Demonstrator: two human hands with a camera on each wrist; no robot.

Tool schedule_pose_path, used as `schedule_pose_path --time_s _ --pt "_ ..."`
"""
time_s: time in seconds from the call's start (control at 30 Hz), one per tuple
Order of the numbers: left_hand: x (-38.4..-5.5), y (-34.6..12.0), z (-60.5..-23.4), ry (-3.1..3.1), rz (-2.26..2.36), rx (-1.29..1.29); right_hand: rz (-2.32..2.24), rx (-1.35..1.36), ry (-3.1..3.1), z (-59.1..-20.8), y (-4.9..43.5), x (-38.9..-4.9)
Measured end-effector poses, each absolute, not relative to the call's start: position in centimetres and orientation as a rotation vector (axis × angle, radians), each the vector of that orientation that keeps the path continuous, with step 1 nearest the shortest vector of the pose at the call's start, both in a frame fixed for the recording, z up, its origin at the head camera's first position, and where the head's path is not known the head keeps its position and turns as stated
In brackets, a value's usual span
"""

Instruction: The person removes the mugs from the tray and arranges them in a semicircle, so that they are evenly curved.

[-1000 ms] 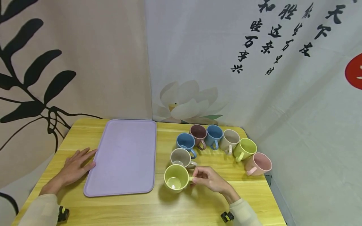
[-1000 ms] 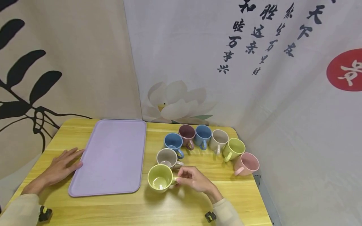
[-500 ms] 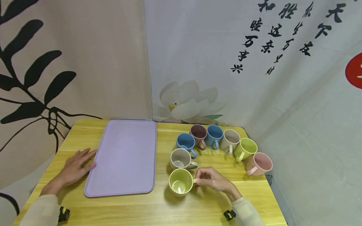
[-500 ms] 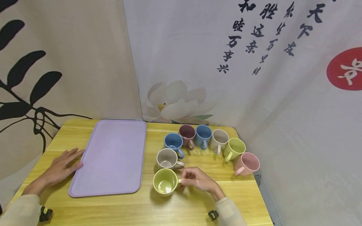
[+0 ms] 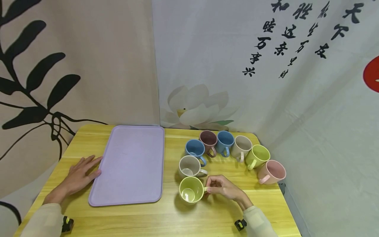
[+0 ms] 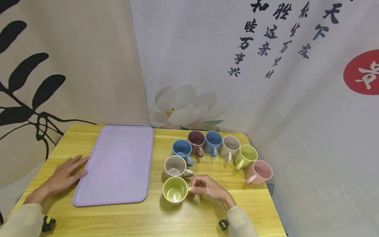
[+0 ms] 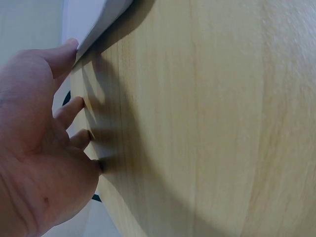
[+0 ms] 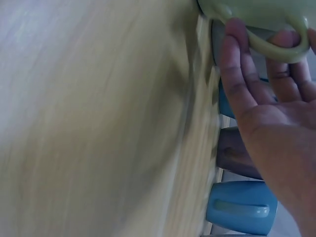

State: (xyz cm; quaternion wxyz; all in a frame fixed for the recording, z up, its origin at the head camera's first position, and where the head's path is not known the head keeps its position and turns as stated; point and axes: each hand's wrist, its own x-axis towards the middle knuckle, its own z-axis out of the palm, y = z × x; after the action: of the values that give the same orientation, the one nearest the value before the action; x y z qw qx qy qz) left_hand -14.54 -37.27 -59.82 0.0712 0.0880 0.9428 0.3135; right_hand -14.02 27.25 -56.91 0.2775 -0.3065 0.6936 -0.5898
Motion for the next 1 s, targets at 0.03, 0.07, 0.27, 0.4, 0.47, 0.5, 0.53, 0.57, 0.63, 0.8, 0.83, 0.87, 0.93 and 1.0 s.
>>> schedule_pose_path --time_s 0.03,0.07,0.27,0.4,0.47,0.5,0.53,0.57,0.63,0.8,0.83,0.87,0.93,1.0 --pt "-14.5 -37.3 -59.8 2.835 0.942 0.264 -1.583 -0.833 1.859 -56.9 27.3 -14.0" --pt "-14.5 -37.3 -59.8 2.835 0.942 0.263 -1.583 -0.838 1.857 -57.0 27.3 -14.0" --pt "-14.6 -37.3 -59.9 2.838 0.933 0.264 -1.574 -0.804 1.834 -56.9 27.6 -14.1" --pt "-14.7 -37.4 -59.9 2.841 0.927 0.265 -1.587 -0.786 1.786 -56.9 27.8 -14.1" --pt "-14.7 -37.4 -59.9 2.84 0.928 0.264 -1.599 -0.796 1.758 -56.8 27.8 -14.1" --pt "-14.7 -37.4 -59.9 2.839 0.929 0.263 -1.606 -0.795 1.748 -56.8 27.8 -14.0" --pt "-14.7 -37.4 -59.9 2.839 0.931 0.264 -1.614 -0.794 1.738 -56.7 27.9 -14.0" --pt "-14.7 -37.5 -59.9 2.839 0.931 0.265 -1.624 -0.788 1.733 -56.7 27.9 -14.0" --pt "-14.8 -37.5 -59.9 2.841 0.931 0.269 -1.642 -0.788 1.74 -56.7 28.0 -13.9" --pt "-14.7 -37.6 -59.8 2.847 0.911 0.264 -1.687 -0.696 1.898 -56.7 28.3 -13.7" --pt "-14.7 -37.6 -59.8 2.849 0.905 0.261 -1.694 -0.668 1.952 -56.7 28.4 -13.7" --pt "-14.7 -37.6 -59.7 2.853 0.898 0.258 -1.702 -0.636 2.007 -56.8 28.5 -13.7" --pt "-14.6 -37.6 -59.7 2.863 0.887 0.255 -1.713 -0.571 2.126 -56.9 28.6 -13.6" --pt "-14.6 -37.5 -59.6 2.872 0.889 0.255 -1.723 -0.5 2.228 -57.1 28.7 -13.6"
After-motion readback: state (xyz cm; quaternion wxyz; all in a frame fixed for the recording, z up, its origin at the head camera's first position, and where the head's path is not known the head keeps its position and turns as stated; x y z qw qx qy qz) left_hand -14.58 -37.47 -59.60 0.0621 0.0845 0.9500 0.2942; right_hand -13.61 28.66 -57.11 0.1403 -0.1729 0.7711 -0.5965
